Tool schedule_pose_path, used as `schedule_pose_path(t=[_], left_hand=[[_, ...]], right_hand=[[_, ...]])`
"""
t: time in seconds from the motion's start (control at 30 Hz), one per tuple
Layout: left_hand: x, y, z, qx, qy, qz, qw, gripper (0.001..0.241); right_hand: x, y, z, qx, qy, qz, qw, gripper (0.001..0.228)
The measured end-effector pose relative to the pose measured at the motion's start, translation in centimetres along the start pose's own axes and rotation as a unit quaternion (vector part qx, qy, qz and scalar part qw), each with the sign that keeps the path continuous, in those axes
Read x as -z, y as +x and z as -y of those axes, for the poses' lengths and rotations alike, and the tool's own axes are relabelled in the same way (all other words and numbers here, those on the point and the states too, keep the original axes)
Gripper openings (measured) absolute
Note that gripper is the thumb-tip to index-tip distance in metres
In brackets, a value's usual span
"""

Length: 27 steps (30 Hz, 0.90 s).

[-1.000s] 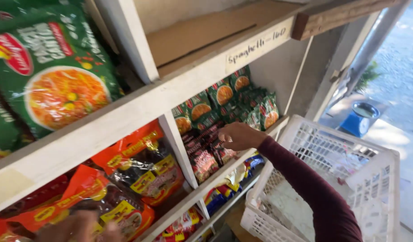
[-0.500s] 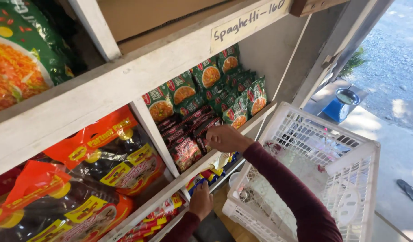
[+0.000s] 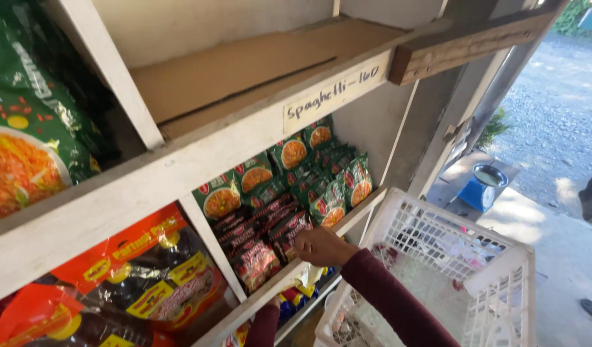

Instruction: Organizing and stocking various packaged grocery items like instant noodles and coffee creamer on shelves.

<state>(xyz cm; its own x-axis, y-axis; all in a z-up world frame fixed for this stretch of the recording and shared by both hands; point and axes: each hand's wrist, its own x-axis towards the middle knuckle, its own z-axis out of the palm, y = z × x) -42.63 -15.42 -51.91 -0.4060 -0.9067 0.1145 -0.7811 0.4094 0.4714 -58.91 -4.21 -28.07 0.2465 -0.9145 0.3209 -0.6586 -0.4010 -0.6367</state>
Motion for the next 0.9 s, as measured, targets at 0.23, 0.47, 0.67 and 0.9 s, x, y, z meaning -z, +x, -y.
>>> schedule_pose_path(t=[0.23,0.47,0.67,0.9], left_hand=[[-3.5,-2.8,1.6,0.051,-0.068,0.036,0.996,0.055],[-6.7,-3.1,5.5,0.147,-0.212,0.066,0.964,0.056],[-5.1,-4.5,3.8,0.076,-0.114,0.066,0.988,0.05],[-1.7,-7.4,2.2,-0.001,-0.004,0.054,0.999,0.043]], right_hand=[[0.1,0.1,-0.4,-0.026,0.037,0.022,0.999,0.011],[1.5,0.0,2.4,0.013,-0.003,0.017,1.0,0.008],[9.1,-4.1,1.7,0.052,-0.14,-0.147,0.978,0.012],[17.8,-15.7,1.4,-0.268,-0.25,-0.197,0.909,0.023]])
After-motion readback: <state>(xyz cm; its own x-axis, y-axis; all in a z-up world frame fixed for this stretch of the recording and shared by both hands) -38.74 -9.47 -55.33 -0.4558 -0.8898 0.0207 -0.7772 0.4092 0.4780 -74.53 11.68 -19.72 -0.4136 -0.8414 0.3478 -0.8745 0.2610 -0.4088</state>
